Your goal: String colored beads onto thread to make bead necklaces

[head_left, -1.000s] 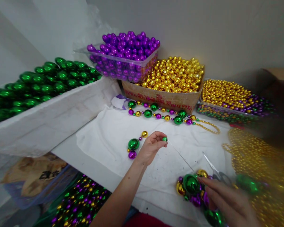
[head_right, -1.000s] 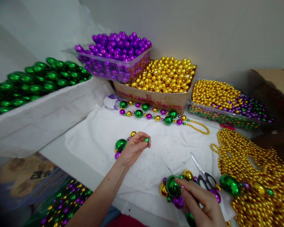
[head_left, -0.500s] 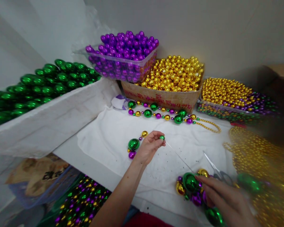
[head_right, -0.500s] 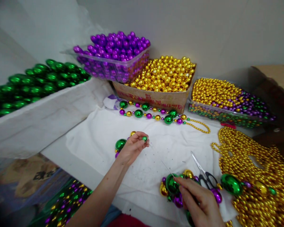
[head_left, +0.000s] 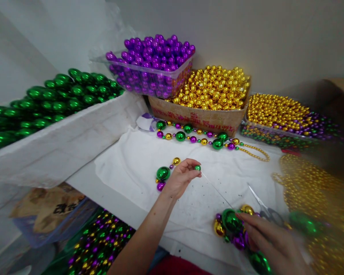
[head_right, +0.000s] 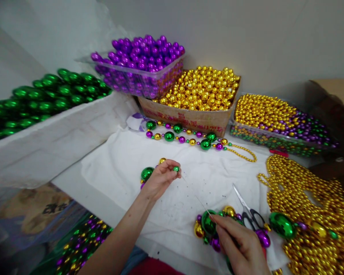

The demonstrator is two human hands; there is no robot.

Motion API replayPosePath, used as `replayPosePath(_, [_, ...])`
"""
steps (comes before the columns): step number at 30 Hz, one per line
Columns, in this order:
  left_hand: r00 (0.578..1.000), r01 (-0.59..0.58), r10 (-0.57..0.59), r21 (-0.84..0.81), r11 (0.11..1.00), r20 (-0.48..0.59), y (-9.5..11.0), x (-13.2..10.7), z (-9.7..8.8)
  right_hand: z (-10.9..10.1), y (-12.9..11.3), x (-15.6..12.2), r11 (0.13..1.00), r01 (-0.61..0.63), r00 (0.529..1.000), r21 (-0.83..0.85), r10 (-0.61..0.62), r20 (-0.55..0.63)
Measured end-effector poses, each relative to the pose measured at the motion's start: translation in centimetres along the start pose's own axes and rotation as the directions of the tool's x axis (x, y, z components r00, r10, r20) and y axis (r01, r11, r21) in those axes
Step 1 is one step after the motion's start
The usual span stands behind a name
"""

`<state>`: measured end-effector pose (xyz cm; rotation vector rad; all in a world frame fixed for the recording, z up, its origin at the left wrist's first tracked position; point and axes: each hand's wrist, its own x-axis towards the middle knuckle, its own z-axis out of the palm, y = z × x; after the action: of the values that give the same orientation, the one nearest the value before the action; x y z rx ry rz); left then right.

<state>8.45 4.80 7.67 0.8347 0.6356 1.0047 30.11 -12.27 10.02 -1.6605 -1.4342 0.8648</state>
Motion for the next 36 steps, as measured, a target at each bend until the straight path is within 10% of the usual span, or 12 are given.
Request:
replayPosePath(11, [0.983, 0.167, -0.162, -0.050, 0.985, 0.088, -2.7, -1.2, 3.4, 4.2, -0.2, 2.7, 0.983, -0.140, 0.990, 0.123, 0.139, 0.011])
replayPosePath(18, [0.973, -0.231, 0.202, 0.420, 0.878, 0.113, 1.3, -1.9, 5.3, 4.5, -3.3, 5.4, 0.996, 0.083, 0.986, 0.032, -0.077, -0.145])
replayPosePath(29, [0.899, -0.433, 0.421, 0.405, 0.805, 0.123, 5.7, -1.4, 6.5, 3.3, -6.2, 8.4, 0.931, -0.048, 0.983, 0.361, -0.020, 0.181])
replayPosePath(36, [0.949, -0.005, -0.046, 0.161, 0.987, 0.311, 2.8, -1.3, 4.8, 3.4, -7.2, 9.2, 0.803, -0.040, 0.999, 0.594, 0.024, 0.034])
